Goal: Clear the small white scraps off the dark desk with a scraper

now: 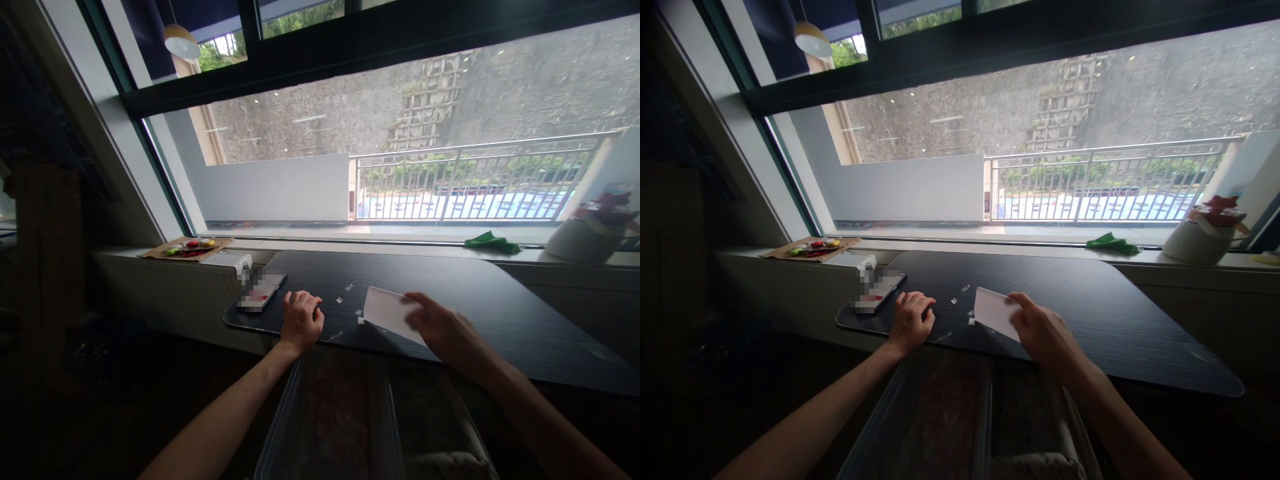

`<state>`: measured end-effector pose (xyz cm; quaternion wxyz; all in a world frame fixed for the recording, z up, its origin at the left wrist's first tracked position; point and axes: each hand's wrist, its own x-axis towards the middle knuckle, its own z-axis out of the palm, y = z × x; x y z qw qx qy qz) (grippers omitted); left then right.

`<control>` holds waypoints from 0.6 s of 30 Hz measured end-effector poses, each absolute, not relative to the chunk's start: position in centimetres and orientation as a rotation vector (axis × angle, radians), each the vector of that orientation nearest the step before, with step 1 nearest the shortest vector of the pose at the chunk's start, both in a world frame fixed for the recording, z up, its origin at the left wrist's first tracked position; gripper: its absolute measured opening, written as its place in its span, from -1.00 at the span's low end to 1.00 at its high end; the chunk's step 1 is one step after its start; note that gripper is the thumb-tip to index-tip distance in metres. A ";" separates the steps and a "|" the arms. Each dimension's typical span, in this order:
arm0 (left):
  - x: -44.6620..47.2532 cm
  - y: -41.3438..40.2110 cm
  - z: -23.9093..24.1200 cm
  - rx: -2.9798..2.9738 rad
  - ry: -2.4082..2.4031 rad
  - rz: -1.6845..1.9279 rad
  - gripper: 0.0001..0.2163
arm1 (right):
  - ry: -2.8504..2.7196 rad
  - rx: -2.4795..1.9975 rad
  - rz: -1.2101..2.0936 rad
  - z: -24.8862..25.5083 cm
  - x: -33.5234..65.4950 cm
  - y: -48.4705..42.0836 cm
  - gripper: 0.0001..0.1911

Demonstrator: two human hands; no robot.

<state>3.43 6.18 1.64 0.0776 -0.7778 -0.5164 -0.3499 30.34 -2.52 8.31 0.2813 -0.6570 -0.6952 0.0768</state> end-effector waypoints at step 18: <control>3.3 6.3 1.5 -2.332 -1.531 -1.060 -0.78 | -1.452 -1.754 0.413 4.7 33.2 -4.4 -0.60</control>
